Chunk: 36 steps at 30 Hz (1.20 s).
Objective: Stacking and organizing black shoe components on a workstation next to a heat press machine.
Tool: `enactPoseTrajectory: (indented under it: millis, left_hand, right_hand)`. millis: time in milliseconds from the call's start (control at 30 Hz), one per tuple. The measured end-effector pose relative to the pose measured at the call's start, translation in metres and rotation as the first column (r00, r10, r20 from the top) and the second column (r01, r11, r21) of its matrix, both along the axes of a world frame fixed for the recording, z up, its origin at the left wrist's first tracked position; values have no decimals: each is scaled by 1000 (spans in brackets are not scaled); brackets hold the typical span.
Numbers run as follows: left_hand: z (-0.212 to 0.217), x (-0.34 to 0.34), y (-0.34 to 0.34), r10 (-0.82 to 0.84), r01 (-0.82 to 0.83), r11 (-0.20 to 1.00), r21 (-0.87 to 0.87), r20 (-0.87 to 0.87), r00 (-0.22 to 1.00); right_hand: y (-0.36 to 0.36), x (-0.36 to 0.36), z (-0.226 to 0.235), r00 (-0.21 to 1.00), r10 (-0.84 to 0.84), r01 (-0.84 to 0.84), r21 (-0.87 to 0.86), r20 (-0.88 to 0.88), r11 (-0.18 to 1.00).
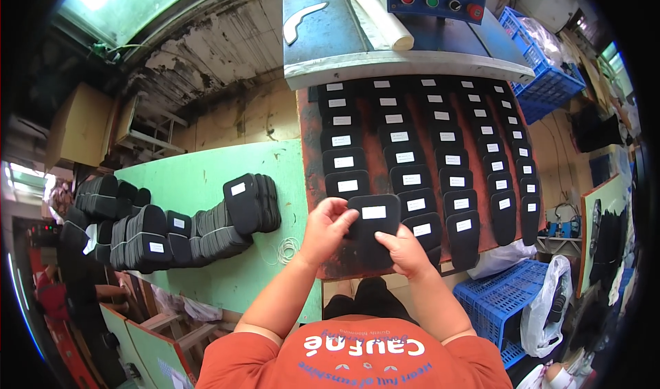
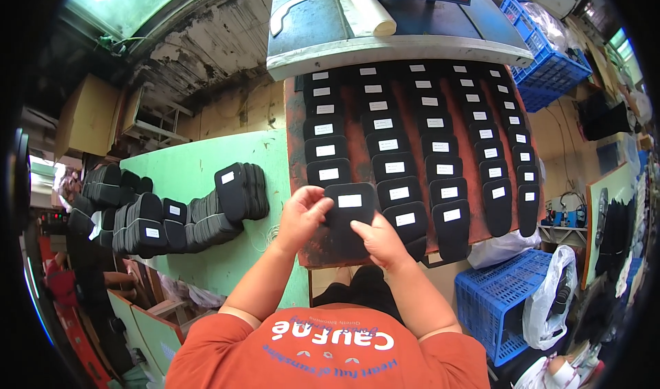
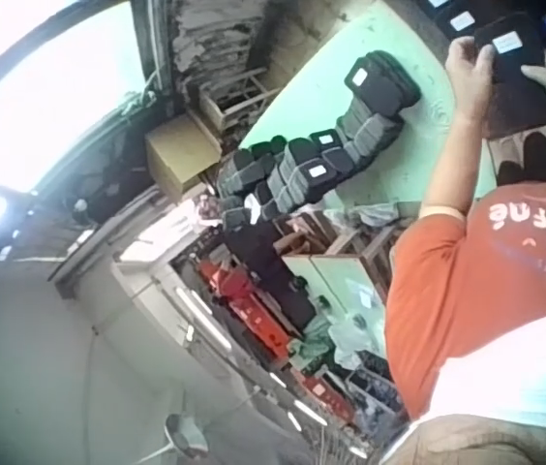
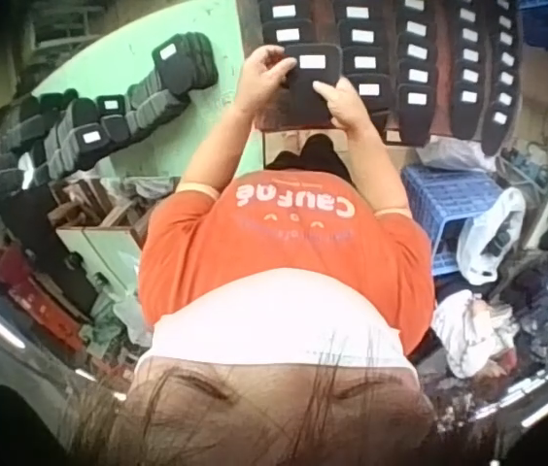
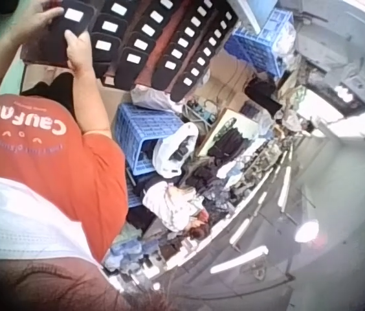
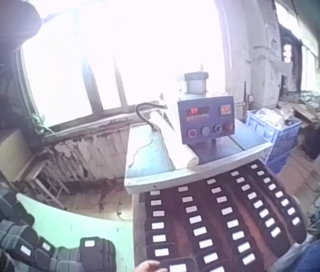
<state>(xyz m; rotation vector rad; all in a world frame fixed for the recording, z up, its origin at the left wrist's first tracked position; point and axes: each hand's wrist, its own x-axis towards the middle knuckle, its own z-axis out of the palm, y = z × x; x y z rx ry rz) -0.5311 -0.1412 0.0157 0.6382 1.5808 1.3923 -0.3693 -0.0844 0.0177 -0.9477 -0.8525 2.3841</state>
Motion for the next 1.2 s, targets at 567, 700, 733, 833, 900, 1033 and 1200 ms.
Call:
enactPoseTrajectory:
  millis: [567,700,733,833,900,1033,1200]
  left_hand:
    - [-22,-151,-64,87,-652,756,-65,-976,199]
    - [-15,-187,-77,-160,-559,686,-466,-846,508]
    - [-21,-188,-78,-134,-575,707,-412,-876,463]
    - [-31,-192,-81,-19,-597,753,-279,-915,403]
    - [-38,-195,-90,89,-610,778,-152,-934,346]
    - [-23,-178,-102,480,-481,865,145,-520,707]
    - [12,-40,-77,30,-30,1000,-1,32,999]
  right_hand:
    - [-72,133,-8,744,502,-454,-217,441,864]
    - [-89,160,-53,712,400,-269,-302,578,915]
    - [-89,163,-60,714,388,-255,-300,583,919]
    - [-85,171,-75,814,144,-16,-226,562,974]
    - [-85,176,-89,853,-27,145,-188,521,972]
    - [-83,171,-83,859,-428,480,-150,280,864]
    - [-73,173,-101,788,-604,615,-116,119,780]
